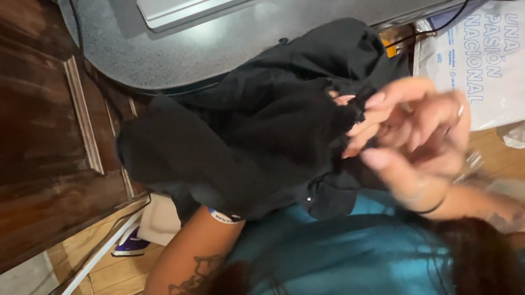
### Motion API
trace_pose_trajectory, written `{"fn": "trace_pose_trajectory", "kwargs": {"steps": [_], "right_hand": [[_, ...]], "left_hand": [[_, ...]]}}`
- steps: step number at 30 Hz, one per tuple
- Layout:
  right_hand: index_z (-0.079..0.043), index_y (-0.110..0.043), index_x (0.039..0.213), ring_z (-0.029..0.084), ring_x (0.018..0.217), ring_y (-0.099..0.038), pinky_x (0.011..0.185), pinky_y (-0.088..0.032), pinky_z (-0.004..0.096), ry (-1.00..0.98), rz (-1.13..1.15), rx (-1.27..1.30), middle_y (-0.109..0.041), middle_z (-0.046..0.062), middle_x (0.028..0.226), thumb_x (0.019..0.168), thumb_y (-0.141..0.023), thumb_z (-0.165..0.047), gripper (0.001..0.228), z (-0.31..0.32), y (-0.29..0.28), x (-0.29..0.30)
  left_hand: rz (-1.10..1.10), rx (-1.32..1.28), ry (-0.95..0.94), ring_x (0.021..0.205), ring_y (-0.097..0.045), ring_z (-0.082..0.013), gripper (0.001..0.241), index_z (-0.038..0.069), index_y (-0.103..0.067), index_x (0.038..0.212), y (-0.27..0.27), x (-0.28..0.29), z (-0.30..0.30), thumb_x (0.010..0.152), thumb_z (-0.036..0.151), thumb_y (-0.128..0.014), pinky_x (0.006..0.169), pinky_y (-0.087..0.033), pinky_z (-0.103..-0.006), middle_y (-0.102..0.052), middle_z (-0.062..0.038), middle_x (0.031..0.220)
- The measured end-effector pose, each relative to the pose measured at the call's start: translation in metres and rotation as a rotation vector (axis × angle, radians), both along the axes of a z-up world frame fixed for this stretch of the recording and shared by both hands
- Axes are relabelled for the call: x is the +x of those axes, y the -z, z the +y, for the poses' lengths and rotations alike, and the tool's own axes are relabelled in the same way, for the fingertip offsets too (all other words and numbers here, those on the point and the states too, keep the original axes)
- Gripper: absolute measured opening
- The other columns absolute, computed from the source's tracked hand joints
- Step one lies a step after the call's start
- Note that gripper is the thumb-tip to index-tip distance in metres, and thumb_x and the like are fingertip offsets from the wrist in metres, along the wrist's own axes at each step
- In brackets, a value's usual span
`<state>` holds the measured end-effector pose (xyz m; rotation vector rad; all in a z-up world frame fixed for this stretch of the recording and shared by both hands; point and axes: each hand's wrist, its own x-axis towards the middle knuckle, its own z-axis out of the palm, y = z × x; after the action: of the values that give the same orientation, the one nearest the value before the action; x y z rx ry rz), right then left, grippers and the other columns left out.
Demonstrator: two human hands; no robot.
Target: A person is inspecting a black garment and using small scissors to trim loose threads at an alteration workstation.
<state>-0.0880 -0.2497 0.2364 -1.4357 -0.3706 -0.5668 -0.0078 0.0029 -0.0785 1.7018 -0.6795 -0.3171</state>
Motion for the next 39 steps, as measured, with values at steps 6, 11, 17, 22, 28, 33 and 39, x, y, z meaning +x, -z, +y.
{"fn": "trace_pose_trajectory", "kwargs": {"steps": [6, 11, 17, 22, 28, 33, 39], "right_hand": [[-0.016, -0.033, 0.106, 0.028, 0.092, -0.075, 0.061, -0.07, 0.033, 0.114, 0.124, 0.092, -0.061, 0.027, 0.119, 0.103, -0.061, 0.001, 0.033, -0.001, -0.014, -0.008], [-0.014, -0.024, 0.106, 0.03, 0.078, -0.075, 0.072, -0.074, 0.038, 0.171, 0.209, -0.202, -0.062, 0.025, 0.116, 0.102, -0.06, 0.004, 0.041, 0.005, -0.042, -0.017], [-0.017, -0.03, 0.108, 0.031, 0.086, -0.081, 0.087, -0.07, 0.036, 0.081, 0.268, -0.165, -0.061, 0.025, 0.138, 0.094, -0.07, 0.007, 0.049, 0.0, -0.029, -0.025], [-0.019, -0.028, 0.108, 0.044, 0.106, -0.076, 0.106, -0.066, 0.053, 0.245, 0.105, -0.09, -0.063, 0.019, 0.114, 0.094, -0.072, 0.007, 0.053, 0.019, -0.028, -0.015], [-0.017, -0.029, 0.102, 0.03, 0.076, -0.069, 0.081, -0.069, 0.047, 0.378, 0.096, 0.123, -0.06, 0.012, 0.088, 0.086, -0.074, 0.009, 0.054, 0.021, -0.01, 0.0], [-0.018, -0.028, 0.102, 0.026, 0.081, -0.07, 0.081, -0.07, 0.052, 0.208, 0.052, 0.17, -0.061, 0.007, 0.085, 0.089, -0.073, 0.005, 0.053, 0.006, 0.003, 0.005], [-0.017, -0.026, 0.101, 0.029, 0.081, -0.07, 0.079, -0.061, 0.041, 0.399, -0.032, -0.024, -0.064, 0.011, 0.089, 0.09, -0.072, 0.013, 0.056, 0.009, 0.002, -0.004]], "left_hand": [[0.036, -0.006, 0.015, 0.089, -0.073, -0.0212, 0.018, 0.014, -0.074, 0.093, 0.004, -0.004, -0.007, 0.094, 0.01, -0.056, 0.09, -0.054, -0.0353, -0.078, -0.004, 0.093], [0.058, -0.007, 0.026, 0.089, -0.073, -0.0207, 0.019, 0.013, -0.074, 0.092, 0.004, -0.001, -0.013, 0.095, 0.01, -0.056, 0.091, -0.054, -0.035, -0.078, -0.004, 0.092], [0.091, -0.003, 0.034, 0.089, -0.073, -0.0201, 0.02, 0.013, -0.074, 0.092, 0.005, -0.004, -0.014, 0.095, 0.009, -0.055, 0.091, -0.054, -0.0346, -0.078, -0.004, 0.092], [0.116, -0.004, 0.048, 0.089, -0.074, -0.0197, 0.021, 0.012, -0.075, 0.092, -0.002, -0.001, -0.012, 0.096, 0.009, -0.054, 0.092, -0.055, -0.0343, -0.078, -0.004, 0.092], [0.152, -0.011, 0.066, 0.089, -0.074, -0.0191, 0.022, 0.012, -0.075, 0.091, -0.006, -0.006, -0.013, 0.096, 0.009, -0.053, 0.092, -0.055, -0.0338, -0.078, -0.004, 0.092], [0.182, -0.016, 0.067, 0.089, -0.074, -0.0186, 0.023, 0.012, -0.075, 0.091, -0.007, -0.01, -0.01, 0.096, 0.008, -0.052, 0.093, -0.055, -0.0335, -0.078, -0.004, 0.092], [0.214, -0.014, 0.071, 0.089, -0.074, -0.018, 0.024, 0.011, -0.075, 0.091, -0.004, -0.015, -0.01, 0.097, 0.008, -0.052, 0.093, -0.055, -0.0331, -0.078, -0.005, 0.092]]}}
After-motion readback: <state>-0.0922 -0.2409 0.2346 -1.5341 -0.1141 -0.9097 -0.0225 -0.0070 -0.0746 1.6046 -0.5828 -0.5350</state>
